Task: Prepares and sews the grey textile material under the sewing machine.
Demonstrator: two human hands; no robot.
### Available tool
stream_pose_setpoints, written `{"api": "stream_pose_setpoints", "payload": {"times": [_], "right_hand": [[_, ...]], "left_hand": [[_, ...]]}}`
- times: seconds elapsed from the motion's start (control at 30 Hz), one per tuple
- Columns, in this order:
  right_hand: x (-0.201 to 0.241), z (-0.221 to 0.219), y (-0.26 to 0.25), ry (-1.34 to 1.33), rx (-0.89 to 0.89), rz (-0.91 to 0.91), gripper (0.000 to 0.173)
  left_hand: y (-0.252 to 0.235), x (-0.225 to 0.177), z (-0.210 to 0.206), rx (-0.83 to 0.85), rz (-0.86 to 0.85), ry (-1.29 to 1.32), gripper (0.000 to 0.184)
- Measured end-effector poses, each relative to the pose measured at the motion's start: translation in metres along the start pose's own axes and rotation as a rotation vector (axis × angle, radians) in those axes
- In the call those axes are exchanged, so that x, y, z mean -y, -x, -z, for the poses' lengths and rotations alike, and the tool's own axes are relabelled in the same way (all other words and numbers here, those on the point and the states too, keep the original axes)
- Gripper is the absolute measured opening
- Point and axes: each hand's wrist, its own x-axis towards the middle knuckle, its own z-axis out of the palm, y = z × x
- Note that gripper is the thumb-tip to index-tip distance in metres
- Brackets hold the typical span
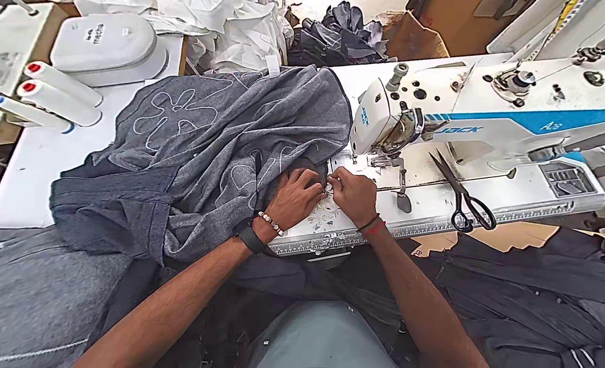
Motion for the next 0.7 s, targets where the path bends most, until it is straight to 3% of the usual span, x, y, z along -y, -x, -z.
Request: {"api": "stream_pose_setpoints", "payload": {"times": [0.13, 0.23, 0.3, 0.4, 0.5, 0.7], "right_hand": [[0.006, -0.001, -0.005, 0.013, -0.069, -0.183, 0.023], [0.003, -0.006, -0.001, -0.105, -0.135, -0.075, 0.022], [0.0, -0.005, 0.001, -0.138, -0.074, 0.02, 0.031], [0.002, -0.008, 0.004, -0.046, -0.02, 0.158, 0.038], [0.003, -0.007, 0.006, -0.019, 0.001, 0.291, 0.032], [-0.005, -0.002, 0.006, -0.304, 0.027, 0.256, 0.03]], "left_hand": [[0.008, -0.005, 0.002, -0.024, -0.025, 0.092, 0.037], [0.007, 0.007, 0.008, -0.094, 0.072, 0.213, 0.04], [0.005, 0.012, 0.009, -0.119, 0.118, 0.29, 0.04], [0.004, 0.012, 0.009, -0.141, 0.144, 0.364, 0.037], [0.005, 0.011, 0.009, -0.129, 0.119, 0.41, 0.037], [0.006, 0.013, 0.013, -0.147, 0.138, 0.533, 0.034]]}}
